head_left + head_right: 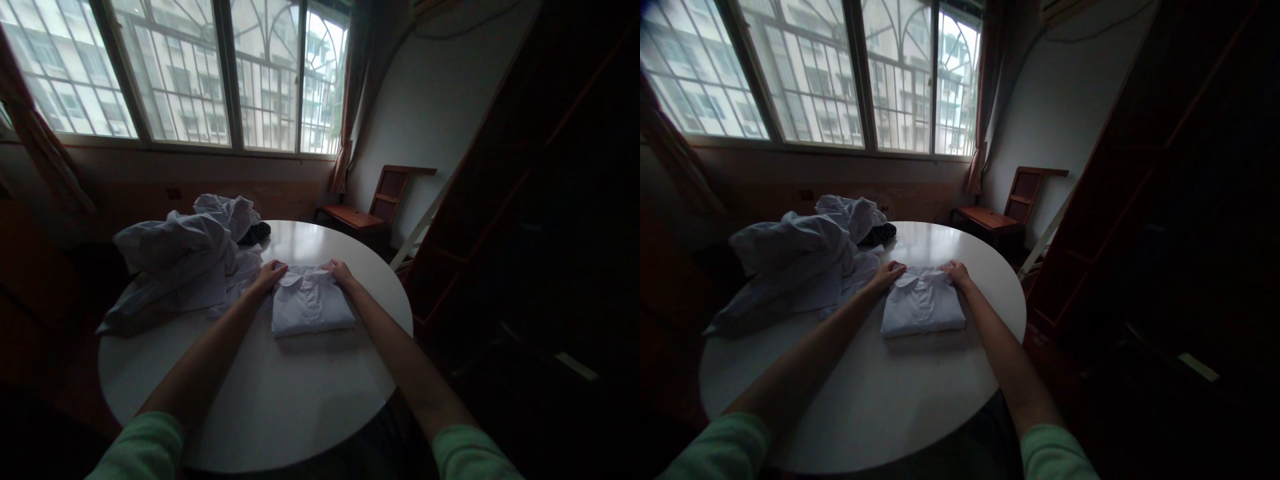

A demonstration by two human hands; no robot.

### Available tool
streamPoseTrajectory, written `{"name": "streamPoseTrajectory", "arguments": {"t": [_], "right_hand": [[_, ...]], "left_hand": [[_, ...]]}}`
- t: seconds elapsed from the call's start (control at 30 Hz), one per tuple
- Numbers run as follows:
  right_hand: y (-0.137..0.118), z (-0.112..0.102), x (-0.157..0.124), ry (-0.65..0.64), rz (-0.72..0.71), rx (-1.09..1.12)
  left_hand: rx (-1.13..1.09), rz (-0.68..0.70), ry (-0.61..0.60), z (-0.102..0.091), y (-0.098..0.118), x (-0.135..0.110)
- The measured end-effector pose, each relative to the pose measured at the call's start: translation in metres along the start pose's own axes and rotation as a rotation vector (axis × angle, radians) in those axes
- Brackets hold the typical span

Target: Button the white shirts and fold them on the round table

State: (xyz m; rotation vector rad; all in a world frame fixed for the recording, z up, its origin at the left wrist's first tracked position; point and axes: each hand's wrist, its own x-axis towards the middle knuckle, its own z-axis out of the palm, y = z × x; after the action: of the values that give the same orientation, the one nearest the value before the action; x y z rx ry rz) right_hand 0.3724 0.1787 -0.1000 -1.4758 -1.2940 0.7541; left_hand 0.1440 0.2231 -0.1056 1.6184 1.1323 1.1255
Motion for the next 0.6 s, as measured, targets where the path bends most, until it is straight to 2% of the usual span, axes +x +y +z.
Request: {"name": "streamPoseTrajectory", "arguments": {"t": [0.23, 0.43, 0.6], "right_hand": [[0.000, -0.001, -0.007, 0.120, -0.077, -0.145], [-0.004, 0.002, -0.007, 0.056, -0.052, -0.194], [-0.009, 0.000, -0.007, 0.049, -0.085, -0.254]], "left_hand": [[0.045, 0.090, 0.097, 0.001, 0.001, -0.006], [0.076, 0.080, 0.134, 0.001, 0.003, -0.008], [-0.041, 0.029, 0.108, 0.001, 0.002, -0.007]]}}
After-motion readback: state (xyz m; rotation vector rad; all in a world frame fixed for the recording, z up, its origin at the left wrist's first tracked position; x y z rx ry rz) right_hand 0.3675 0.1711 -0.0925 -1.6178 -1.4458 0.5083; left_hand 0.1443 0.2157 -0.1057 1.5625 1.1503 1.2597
